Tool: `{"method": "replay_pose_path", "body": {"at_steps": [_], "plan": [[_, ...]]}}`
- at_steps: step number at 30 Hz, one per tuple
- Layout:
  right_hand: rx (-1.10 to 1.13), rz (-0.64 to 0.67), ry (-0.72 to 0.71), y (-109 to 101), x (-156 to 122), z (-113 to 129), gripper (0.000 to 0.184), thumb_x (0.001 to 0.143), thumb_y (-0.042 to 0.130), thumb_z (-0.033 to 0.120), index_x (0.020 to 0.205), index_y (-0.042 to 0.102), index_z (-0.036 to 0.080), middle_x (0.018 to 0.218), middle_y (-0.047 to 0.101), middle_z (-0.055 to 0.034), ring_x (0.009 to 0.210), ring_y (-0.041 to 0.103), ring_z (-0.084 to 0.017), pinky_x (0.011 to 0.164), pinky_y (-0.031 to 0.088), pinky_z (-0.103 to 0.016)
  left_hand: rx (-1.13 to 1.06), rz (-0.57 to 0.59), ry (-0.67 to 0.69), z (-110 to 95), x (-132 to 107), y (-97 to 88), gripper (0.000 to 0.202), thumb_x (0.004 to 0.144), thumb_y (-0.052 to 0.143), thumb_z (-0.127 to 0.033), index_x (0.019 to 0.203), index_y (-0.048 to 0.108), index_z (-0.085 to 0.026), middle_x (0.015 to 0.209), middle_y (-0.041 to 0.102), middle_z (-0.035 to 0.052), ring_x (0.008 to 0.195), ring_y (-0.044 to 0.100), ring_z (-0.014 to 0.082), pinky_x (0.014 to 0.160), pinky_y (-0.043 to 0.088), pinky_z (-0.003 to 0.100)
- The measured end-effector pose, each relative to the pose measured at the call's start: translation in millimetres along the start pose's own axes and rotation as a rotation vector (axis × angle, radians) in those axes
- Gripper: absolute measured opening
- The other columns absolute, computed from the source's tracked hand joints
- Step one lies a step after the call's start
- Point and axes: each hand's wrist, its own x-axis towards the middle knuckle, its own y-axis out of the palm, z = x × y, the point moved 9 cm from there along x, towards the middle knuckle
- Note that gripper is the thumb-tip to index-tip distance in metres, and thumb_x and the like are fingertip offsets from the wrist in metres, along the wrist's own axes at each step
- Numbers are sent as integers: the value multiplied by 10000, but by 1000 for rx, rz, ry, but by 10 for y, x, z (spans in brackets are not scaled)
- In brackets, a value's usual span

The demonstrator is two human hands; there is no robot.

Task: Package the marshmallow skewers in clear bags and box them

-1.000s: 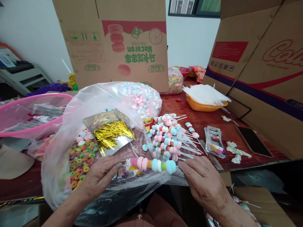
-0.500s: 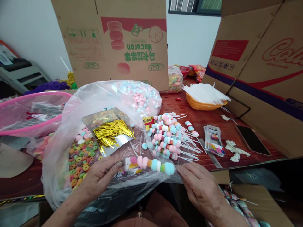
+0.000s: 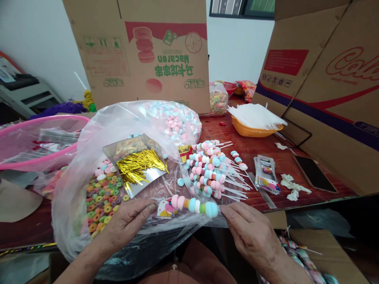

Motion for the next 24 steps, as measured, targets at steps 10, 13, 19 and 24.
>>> {"method": "replay_pose_path", "body": {"at_steps": [10, 13, 19, 24], "plan": [[-12, -118, 37, -157, 50, 79, 258, 843, 484, 94, 1047, 608, 192, 842, 665, -70, 765, 650, -169, 672, 531, -240, -169, -37, -102, 115, -43, -17, 361, 895, 411, -367, 724, 651, -158, 634, 596, -10, 605, 539, 126, 572, 444, 204], [-45, -100, -2, -109, 36, 121, 268, 840, 487, 92, 1055, 614, 189, 841, 662, -71, 770, 640, -174, 688, 524, -260, -191, -44, -131, 139, -41, -19, 388, 892, 408, -398, 710, 645, -150, 600, 569, -14, 568, 511, 117, 529, 425, 196], [-42, 5, -87, -80, 22, 82, 257, 840, 466, 90, 1022, 630, 169, 837, 667, -75, 762, 626, -164, 678, 510, -258, -146, 53, -110, 113, -26, 20, 395, 912, 369, -380, 706, 617, -152, 624, 566, -14, 584, 505, 112, 539, 398, 192], [46, 173, -20, -3, 66, -36, 258, 870, 419, 110, 1028, 604, 195, 881, 668, -66, 776, 636, -142, 660, 509, -217, 43, 185, 40, -55, 17, 147, 348, 921, 361, -301, 691, 584, -163, 624, 550, -11, 603, 513, 110, 587, 370, 207]]}}
